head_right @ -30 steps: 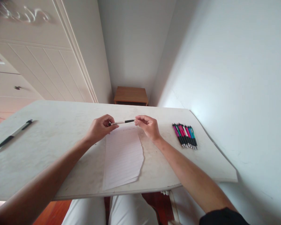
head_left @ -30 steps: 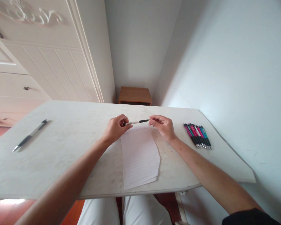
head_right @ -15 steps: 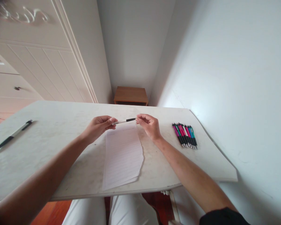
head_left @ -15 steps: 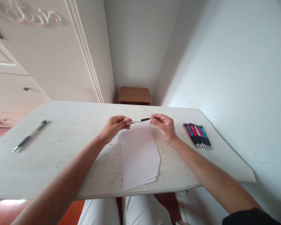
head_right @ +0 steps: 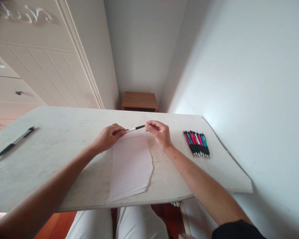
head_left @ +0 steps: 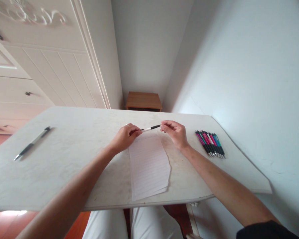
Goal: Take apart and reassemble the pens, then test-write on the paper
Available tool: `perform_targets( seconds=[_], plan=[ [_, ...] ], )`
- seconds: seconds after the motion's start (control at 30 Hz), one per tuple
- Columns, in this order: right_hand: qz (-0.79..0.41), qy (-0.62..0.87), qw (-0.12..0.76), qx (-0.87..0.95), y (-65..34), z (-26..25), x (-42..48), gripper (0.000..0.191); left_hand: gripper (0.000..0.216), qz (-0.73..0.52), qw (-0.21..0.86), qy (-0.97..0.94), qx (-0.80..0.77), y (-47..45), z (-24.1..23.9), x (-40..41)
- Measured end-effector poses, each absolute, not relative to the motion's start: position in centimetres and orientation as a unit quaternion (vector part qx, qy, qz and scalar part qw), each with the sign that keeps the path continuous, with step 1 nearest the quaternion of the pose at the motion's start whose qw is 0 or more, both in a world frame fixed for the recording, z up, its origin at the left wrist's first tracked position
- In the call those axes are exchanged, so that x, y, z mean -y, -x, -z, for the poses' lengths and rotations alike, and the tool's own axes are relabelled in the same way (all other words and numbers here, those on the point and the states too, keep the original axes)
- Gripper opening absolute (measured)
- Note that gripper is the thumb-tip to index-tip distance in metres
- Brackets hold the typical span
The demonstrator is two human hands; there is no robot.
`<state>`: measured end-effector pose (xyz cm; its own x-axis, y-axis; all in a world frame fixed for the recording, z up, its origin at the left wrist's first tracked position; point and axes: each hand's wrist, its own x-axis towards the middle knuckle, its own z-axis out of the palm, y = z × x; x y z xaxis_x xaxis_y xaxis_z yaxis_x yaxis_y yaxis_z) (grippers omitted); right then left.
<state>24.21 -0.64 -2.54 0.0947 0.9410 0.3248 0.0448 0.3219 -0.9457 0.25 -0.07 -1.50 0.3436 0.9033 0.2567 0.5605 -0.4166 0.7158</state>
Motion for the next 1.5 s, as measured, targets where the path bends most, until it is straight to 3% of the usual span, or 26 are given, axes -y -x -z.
perform_targets(
  seconds=[0.13, 0.63, 0.77, 0.9, 1.1, 1.17, 1.23, 1.5],
  plan=[
    [-0.375, 0.447, 0.587, 0.561, -24.2, 2.63, 0.62, 0.031, 0.026, -0.302, 0.225, -0.785, -0.492, -0.1, 1.02, 0.56],
    [-0.359, 0.457, 0.593, 0.557, -24.26, 2.6, 0.57, 0.03, 0.045, -0.441, 0.536, -0.576, -0.431, -0.31, 0.96, 0.24],
    [-0.36, 0.455, 0.596, 0.556, -24.27, 2.51, 0.54, 0.03, 0.049, -0.439, 0.562, -0.563, -0.417, -0.02, 0.99, 0.1],
    [-0.358, 0.457, 0.596, 0.556, -24.31, 2.48, 0.51, 0.03, 0.048, -0.415, 0.503, -0.615, -0.444, 0.13, 0.86, 0.03],
    [-0.363, 0.458, 0.594, 0.553, -24.36, 2.59, 0.47, 0.03, 0.023, -0.362, 0.209, -0.767, -0.486, 0.2, 1.27, 0.17],
    [-0.36, 0.458, 0.595, 0.553, -24.38, 2.62, 0.43, 0.03, 0.023, -0.346, 0.171, -0.775, -0.5, 0.2, 1.27, 0.44],
    [-0.36, 0.457, 0.596, 0.553, -24.39, 2.64, 0.4, 0.029, 0.026, -0.352, 0.2, -0.752, -0.52, 0.14, 1.18, 0.7],
    [-0.363, 0.462, 0.593, 0.551, -24.29, 2.52, 0.54, 0.029, 0.045, -0.429, 0.533, -0.561, -0.465, -0.2, 0.52, 0.48]
  ],
)
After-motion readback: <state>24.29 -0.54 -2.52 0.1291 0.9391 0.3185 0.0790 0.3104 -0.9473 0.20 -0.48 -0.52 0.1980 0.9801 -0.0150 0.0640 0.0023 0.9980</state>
